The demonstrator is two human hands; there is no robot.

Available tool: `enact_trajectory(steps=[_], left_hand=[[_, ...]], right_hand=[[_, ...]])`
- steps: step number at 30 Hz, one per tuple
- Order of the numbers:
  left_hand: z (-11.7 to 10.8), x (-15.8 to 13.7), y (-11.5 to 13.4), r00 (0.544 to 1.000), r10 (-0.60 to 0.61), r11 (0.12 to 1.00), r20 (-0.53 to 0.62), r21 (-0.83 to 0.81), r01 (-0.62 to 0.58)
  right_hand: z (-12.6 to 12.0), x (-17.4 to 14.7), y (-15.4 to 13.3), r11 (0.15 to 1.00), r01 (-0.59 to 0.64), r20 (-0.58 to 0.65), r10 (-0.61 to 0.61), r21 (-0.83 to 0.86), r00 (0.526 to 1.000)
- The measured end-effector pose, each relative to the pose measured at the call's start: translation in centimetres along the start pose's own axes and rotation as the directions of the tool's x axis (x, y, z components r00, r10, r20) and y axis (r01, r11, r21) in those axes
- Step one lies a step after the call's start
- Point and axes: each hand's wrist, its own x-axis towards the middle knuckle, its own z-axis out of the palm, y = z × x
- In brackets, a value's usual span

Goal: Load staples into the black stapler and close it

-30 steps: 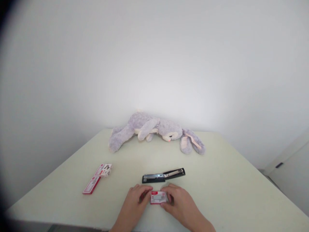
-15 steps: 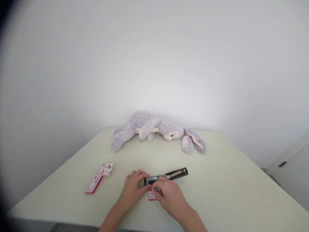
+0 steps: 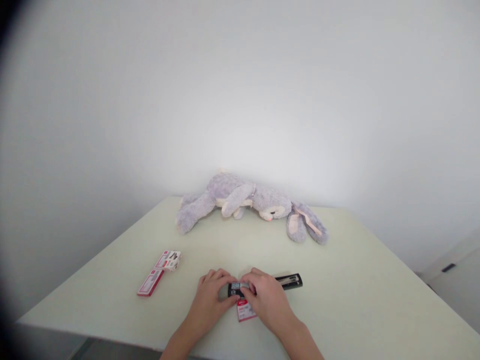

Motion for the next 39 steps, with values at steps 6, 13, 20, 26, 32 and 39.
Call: enact_trajectory(steps=[6, 13, 20, 26, 32, 39], left_hand=[[0.0, -0.1, -0.1, 1.000, 0.005, 1.000, -0.013, -0.018, -0.005], [0.0, 0.1, -0.1, 1.000, -0.003, 1.000, -0.007, -0.024, 0.002], [0.0, 0.1, -0.2, 1.000, -0.019, 1.000, 0.011, -0.023, 0.019], [0.0, 0.2, -0.2, 1.000, -0.017, 1.000, 0.016, -0.014, 0.017], [-0.1, 0.2, -0.1, 1.000, -0.009, 1.000, 0.013, -0.016, 0.009], [0.1, 0.1, 0.2, 1.000, -0.008, 1.000, 0.001, 0.005, 0.008]], right_hand=[[-0.7, -1.1, 0.8, 0.987, -0.143, -0.051, 0.139, -0.072, 0.989], [-0.2, -3.1, 0.0, 0.992, -0.127, 0.044, 0.127, 0.002, 0.991], [0.3, -6.1, 5.5, 0.902, -0.245, 0.051, 0.244, 0.354, 0.969], [-2.5, -6.0, 9.6, 0.770, -0.343, 0.072, 0.364, 0.539, 0.929], [-5.5, -2.1, 4.0, 0.910, -0.057, 0.013, 0.057, 0.410, 0.998], [-3.9, 0.1, 0.3, 0.999, 0.047, 0.082, -0.048, 0.016, 0.995]])
